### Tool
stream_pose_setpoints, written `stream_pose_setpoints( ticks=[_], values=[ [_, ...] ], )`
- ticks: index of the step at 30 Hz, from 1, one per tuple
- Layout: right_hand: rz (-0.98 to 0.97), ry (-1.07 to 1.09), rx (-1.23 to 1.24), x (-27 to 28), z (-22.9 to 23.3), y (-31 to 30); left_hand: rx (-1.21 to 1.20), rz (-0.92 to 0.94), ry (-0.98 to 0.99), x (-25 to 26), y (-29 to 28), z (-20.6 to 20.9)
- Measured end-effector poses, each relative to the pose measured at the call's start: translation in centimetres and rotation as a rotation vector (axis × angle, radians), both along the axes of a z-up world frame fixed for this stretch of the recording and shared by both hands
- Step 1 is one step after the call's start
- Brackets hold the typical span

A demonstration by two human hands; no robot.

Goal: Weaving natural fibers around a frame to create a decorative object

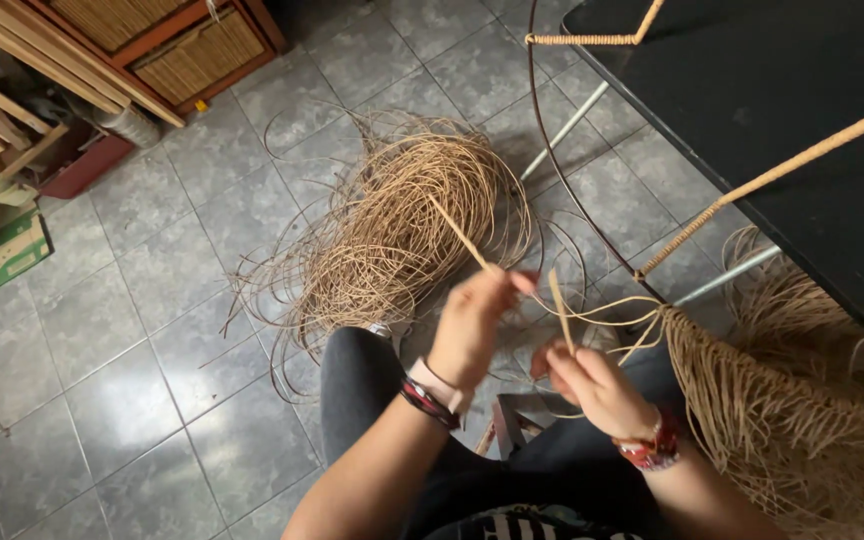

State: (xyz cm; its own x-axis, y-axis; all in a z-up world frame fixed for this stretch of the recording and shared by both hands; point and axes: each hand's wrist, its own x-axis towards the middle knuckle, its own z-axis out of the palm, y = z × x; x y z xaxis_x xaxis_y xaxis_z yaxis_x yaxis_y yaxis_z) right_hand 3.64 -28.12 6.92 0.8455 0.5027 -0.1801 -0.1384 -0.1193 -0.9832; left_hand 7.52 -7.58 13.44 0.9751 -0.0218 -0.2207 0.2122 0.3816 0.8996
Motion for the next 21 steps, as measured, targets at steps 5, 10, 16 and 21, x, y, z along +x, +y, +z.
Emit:
stream_pose_setpoints(
  ticks=[5, 10, 16, 21],
  values=[
    [-0.007, 0.156, -0.082, -0.7, 1.7, 0.2, 0.074, 0.073, -0.104, 1.3, 1.5, -0.4],
    [-0.084, 0.051, -0.134, 0.0, 2.7, 1.3, -0.2, -0.463, -0.047, -3.0, -1.6, -0.3],
    [0.076, 0.182, 0.035, -0.8, 0.9, -0.3, -0.165, -0.497, -0.077, -3.9, -1.2, 2.3],
    [0.095, 0.032, -0.042, -1.4, 1.7, -1.1, 0.123, -0.535, -0.262, -4.0, -1.6, 3.7]
  ],
)
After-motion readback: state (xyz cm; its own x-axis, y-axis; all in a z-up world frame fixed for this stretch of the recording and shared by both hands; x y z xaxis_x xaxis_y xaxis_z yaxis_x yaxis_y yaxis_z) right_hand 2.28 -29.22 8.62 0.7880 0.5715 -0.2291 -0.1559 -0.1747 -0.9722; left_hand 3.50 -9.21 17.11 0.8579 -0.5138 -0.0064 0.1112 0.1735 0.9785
